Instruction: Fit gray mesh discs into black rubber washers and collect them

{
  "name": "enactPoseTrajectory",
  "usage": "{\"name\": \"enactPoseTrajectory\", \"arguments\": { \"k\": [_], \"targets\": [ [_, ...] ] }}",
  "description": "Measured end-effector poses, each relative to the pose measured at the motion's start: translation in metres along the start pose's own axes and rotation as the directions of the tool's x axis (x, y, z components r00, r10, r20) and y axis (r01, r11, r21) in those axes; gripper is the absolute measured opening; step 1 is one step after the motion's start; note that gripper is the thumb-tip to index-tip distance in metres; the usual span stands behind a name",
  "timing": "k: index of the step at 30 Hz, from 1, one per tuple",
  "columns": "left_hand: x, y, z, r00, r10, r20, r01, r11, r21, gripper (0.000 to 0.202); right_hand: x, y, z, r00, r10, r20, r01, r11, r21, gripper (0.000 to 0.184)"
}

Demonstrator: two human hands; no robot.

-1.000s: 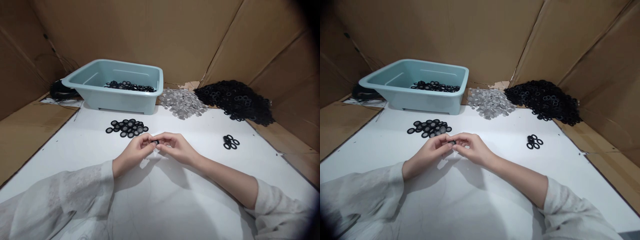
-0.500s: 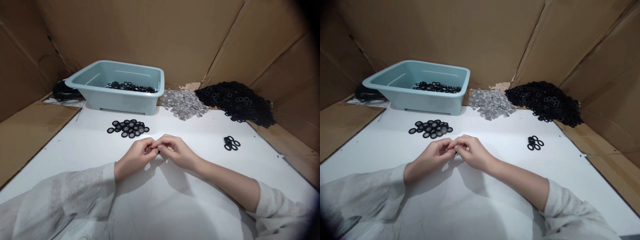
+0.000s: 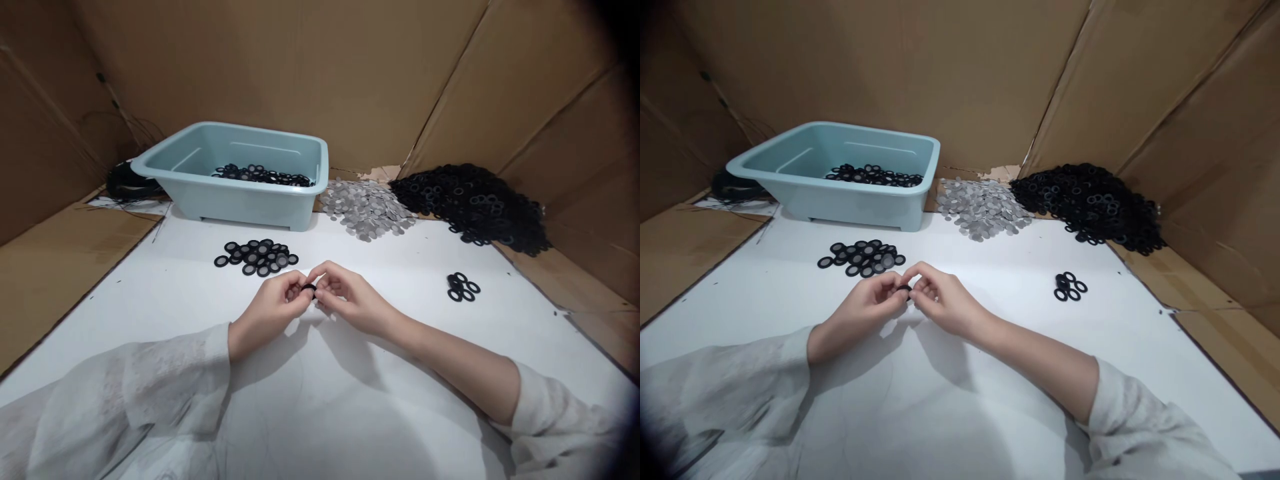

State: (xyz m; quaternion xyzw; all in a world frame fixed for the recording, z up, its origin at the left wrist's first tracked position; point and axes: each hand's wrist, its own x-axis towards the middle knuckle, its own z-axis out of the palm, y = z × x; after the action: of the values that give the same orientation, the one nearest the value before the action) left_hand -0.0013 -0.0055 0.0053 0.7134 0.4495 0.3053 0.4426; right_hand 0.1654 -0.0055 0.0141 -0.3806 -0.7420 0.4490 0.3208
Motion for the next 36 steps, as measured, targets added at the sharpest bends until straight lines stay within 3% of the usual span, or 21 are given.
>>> {"name": "enactPoseTrajectory", "arguments": {
  "k": [6,11,16,18,20,22,24,26,28,31,33,36],
  "targets": [
    [-0.002,0.001,0.002,1.0,0.011,0.027,-0.014,0.993,0.118,0.016,-0.001,-0.004,-0.001,0.999,-0.05,0.015,0.052,0.983,-0.175,0.026],
    [-0.002,0.0,0.003,1.0,-0.029,0.003,0.029,0.999,0.031,0.013,-0.001,-0.003,-0.001,0.999,-0.001,0.047,0.006,0.994,-0.105,0.026],
    [-0.005,0.003,0.007,0.998,0.049,0.046,-0.059,0.971,0.23,0.015,-0.003,-0.009,0.004,0.995,-0.078,0.058,0.091,0.959,-0.268,0.029],
    [-0.004,0.005,0.002,0.998,0.065,-0.003,-0.062,0.969,0.241,0.014,-0.003,-0.012,-0.002,0.994,-0.111,0.006,0.108,0.947,-0.303,0.027],
    [0.0,0.005,-0.009,0.986,0.082,-0.145,-0.045,0.969,0.242,0.013,-0.006,-0.011,-0.019,0.986,-0.122,-0.11,0.074,0.929,-0.362,0.023],
    [0.006,0.002,-0.027,0.926,0.114,-0.36,-0.018,0.965,0.261,0.013,-0.013,-0.005,-0.047,0.962,-0.119,-0.246,-0.018,0.871,-0.491,0.018],
    [0.014,-0.005,-0.047,0.821,0.165,-0.546,0.005,0.955,0.297,0.017,-0.027,0.007,-0.08,0.934,-0.058,-0.353,-0.205,0.721,-0.662,0.018],
    [0.021,-0.015,-0.066,0.742,0.202,-0.639,0.064,0.928,0.367,0.019,-0.045,0.023,-0.112,0.883,0.076,-0.463,-0.435,0.498,-0.75,0.02],
    [0.028,-0.027,-0.078,0.745,0.196,-0.638,0.138,0.89,0.435,0.017,-0.063,0.04,-0.138,0.806,0.221,-0.549,-0.592,0.328,-0.736,0.025],
    [0.036,-0.04,-0.084,0.812,0.163,-0.56,0.22,0.803,0.553,0.016,-0.082,0.061,-0.16,0.744,0.327,-0.583,-0.657,0.197,-0.728,0.031],
    [0.037,-0.042,-0.084,0.805,0.182,-0.565,0.243,0.767,0.594,0.02,-0.088,0.072,-0.166,0.759,0.321,-0.566,-0.638,0.199,-0.744,0.029],
    [0.035,-0.037,-0.081,0.747,0.26,-0.613,0.208,0.784,0.585,0.025,-0.088,0.08,-0.168,0.811,0.272,-0.517,-0.581,0.275,-0.766,0.022]
  ]
}}
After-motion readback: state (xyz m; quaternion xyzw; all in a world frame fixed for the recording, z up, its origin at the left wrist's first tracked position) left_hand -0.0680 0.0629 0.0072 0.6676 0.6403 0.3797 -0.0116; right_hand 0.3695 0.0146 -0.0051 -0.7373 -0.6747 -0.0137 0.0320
